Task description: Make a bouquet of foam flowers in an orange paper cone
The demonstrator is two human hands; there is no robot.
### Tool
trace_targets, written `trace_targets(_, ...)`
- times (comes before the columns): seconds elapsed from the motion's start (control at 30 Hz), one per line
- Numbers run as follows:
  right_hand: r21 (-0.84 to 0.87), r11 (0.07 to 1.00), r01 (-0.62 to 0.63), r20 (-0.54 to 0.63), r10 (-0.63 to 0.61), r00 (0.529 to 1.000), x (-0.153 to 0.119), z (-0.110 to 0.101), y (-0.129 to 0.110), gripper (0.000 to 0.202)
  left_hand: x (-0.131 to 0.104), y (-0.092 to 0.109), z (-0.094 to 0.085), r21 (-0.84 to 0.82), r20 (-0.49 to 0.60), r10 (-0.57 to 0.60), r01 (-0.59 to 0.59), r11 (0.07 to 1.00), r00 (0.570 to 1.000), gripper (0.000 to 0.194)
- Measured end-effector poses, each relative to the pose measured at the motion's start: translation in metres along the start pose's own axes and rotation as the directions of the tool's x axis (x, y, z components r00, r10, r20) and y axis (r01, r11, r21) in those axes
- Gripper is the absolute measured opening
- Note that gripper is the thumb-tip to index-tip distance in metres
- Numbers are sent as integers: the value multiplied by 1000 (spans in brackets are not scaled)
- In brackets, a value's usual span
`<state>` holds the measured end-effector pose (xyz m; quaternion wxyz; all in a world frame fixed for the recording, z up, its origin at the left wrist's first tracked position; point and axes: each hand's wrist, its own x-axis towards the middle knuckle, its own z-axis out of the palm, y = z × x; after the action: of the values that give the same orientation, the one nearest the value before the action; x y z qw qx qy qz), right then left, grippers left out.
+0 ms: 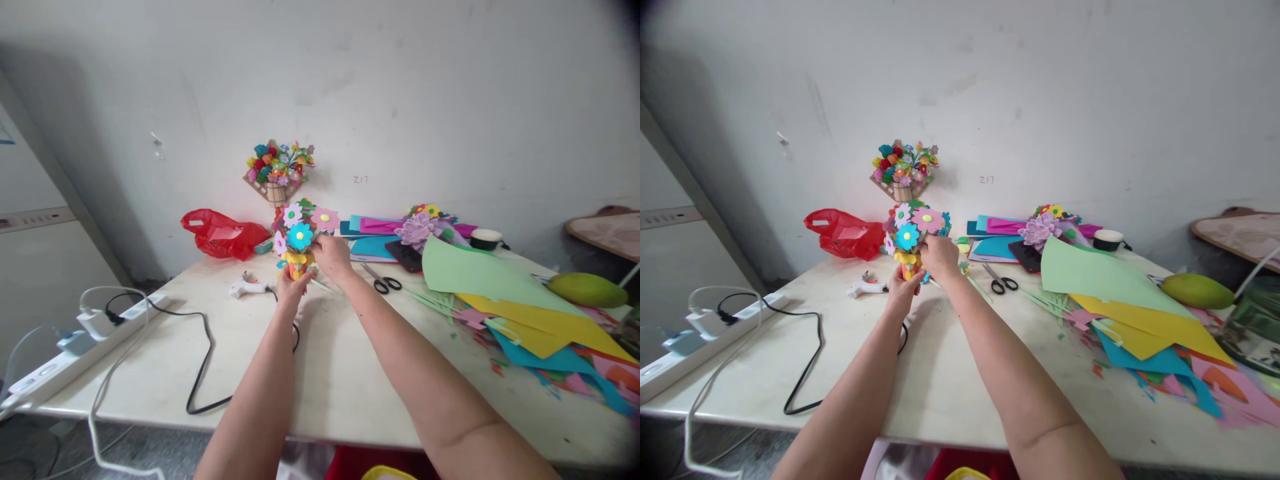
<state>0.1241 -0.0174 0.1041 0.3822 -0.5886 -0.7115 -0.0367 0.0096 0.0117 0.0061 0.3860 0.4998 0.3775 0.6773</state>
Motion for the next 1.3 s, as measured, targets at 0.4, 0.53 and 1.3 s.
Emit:
trace_targets(0.4, -69, 997, 36, 72, -31, 997, -1, -8, -7, 30, 3, -3, -1, -5, 33, -3, 3, 1000, 999, 47)
trace_targets(0.53, -96, 995, 30, 86, -21, 996, -2, -4, -7, 30, 2, -1, -1, -2, 38, 10, -10, 1000, 999, 45)
trace_targets(1.3, -82, 995, 50, 25, -48, 999, -3, 5, -6, 34, -2, 3, 1, -76, 32, 12, -9, 997, 999, 43)
